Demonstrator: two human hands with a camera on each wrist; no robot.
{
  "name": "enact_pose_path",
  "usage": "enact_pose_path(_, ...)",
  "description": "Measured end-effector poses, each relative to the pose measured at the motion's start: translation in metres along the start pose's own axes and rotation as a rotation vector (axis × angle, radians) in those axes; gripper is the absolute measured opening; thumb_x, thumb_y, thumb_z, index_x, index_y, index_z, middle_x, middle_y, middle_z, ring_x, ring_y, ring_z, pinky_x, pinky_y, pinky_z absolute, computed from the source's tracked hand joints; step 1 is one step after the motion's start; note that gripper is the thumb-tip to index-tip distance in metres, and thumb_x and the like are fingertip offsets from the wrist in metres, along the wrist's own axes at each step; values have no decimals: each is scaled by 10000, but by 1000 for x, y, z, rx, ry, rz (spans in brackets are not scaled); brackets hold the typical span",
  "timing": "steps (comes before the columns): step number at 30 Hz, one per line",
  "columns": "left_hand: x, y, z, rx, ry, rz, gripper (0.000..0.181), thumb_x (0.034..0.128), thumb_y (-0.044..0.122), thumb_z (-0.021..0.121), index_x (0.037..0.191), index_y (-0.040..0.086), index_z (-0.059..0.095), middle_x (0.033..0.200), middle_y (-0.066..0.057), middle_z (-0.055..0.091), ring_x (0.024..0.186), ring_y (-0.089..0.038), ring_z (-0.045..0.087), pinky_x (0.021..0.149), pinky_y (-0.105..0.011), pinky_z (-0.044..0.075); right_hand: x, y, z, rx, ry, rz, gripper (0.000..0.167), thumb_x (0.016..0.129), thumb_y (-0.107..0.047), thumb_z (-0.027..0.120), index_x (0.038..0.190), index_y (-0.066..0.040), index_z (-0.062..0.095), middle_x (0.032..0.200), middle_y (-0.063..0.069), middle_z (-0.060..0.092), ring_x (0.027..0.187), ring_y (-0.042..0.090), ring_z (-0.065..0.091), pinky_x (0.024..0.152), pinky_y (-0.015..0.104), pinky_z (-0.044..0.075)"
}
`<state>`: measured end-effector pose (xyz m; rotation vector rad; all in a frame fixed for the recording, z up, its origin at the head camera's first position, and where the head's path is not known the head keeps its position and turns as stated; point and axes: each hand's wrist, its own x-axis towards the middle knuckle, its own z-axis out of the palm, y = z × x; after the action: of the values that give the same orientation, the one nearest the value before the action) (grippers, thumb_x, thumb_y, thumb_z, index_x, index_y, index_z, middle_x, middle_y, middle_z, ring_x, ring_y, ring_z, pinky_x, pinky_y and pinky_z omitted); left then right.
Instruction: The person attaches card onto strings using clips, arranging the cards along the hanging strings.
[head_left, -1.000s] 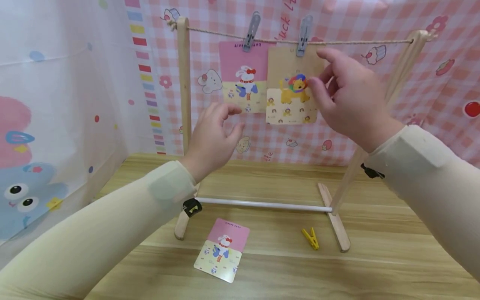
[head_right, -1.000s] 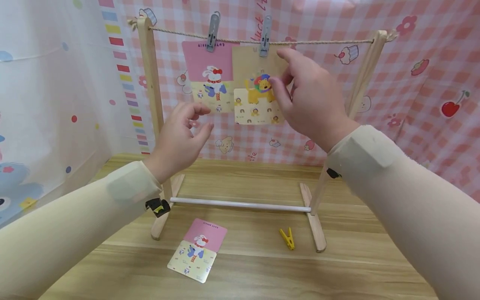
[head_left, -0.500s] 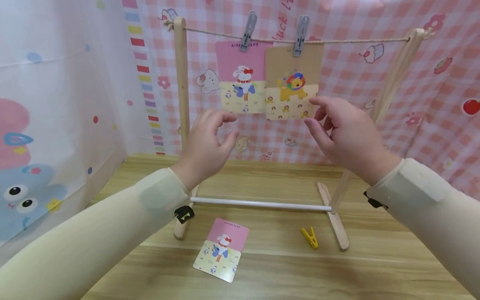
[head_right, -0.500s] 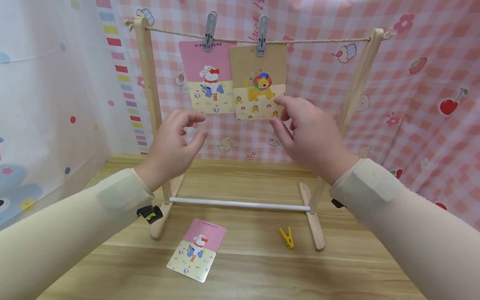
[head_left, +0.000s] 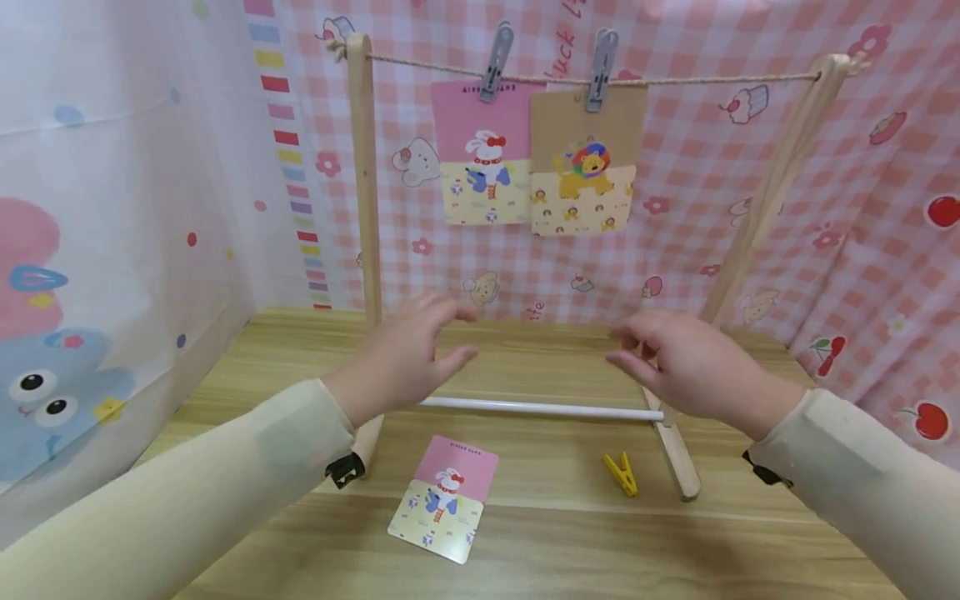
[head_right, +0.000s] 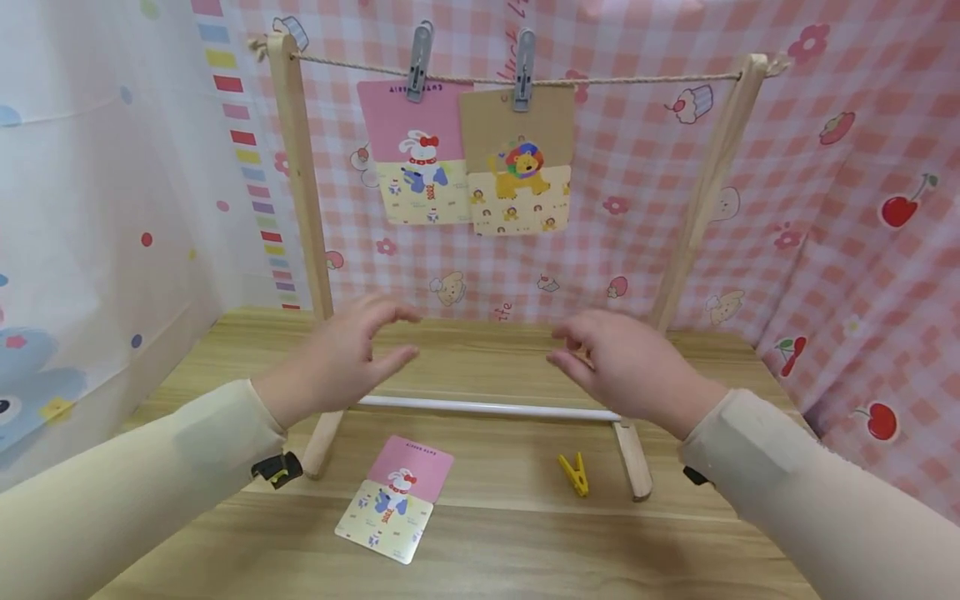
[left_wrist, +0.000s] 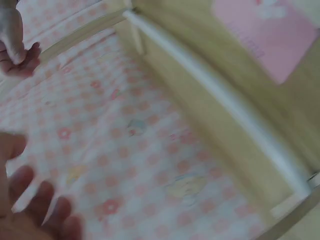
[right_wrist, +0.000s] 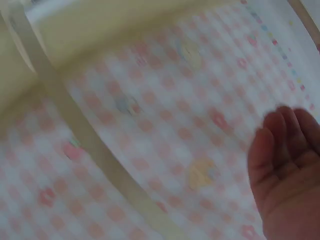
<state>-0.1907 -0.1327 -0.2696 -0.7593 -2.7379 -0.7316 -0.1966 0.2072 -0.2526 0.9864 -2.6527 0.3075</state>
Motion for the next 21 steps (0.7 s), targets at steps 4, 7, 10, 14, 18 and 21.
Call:
enact_pose_path(4, -17, -10, 26, 70, -275, -59, 578, 998, 399, 729, 1502, 187, 540, 1544, -22, 551, 1428, -292, 533, 1174, -504, 463, -19, 5, 32, 31, -214, 39, 241, 994, -290, 743, 1113, -81, 739, 900, -63, 708, 755, 30, 609, 656, 292, 544)
enact_pose_path(7, -30, -16, 42, 99, -444, -92, 687, 961, 423, 772, 1554, 220, 491, 1599, -30, 498, 1440, -298, 523, 1162, -508, 474, -33, 9, 57, 63, -338, 78, 268, 981, -322, 756, 1105, -85, 729, 837, -109, 648, 698, 1, 548, 625, 250, 496)
enact_pose_path(10, -39, -19, 54, 137, -549, -107, 819, 900, 424, 833, 1593, 217, 448, 1638, -39, 456, 1470, -296, 494, 1180, -510, 454, -46, 14, 78, 70, -405, 124, 313, 972, -348, 763, 1111, -71, 715, 792, -115, 614, 658, -2, 518, 603, 242, 472)
enact_pose_path(14, -44, -22, 65, 170, -612, -136, 962, 794, 382, 920, 1602, 203, 431, 1636, -22, 467, 1448, -271, 518, 1186, -487, 452, -59, 21, 98, 77, -429, 161, 345, 944, -396, 786, 1070, -89, 694, 738, -116, 607, 618, 6, 505, 563, 251, 453)
enact_pose_path(18, -47, -26, 71, 151, -629, -178, 1005, 729, 315, 963, 1584, 182, 450, 1618, -36, 488, 1432, -265, 529, 1194, -480, 439, -68, 26, 111, 109, -412, 150, 318, 908, -401, 823, 990, -142, 658, 746, -123, 587, 626, -7, 492, 560, 233, 438)
enact_pose_path(21, -47, -30, 75, 146, -627, -197, 995, 708, 277, 973, 1566, 180, 478, 1608, -46, 496, 1444, -274, 508, 1199, -497, 424, -71, 29, 115, 110, -387, 120, 292, 898, -344, 841, 969, -145, 639, 790, -108, 594, 665, -9, 497, 589, 233, 451)
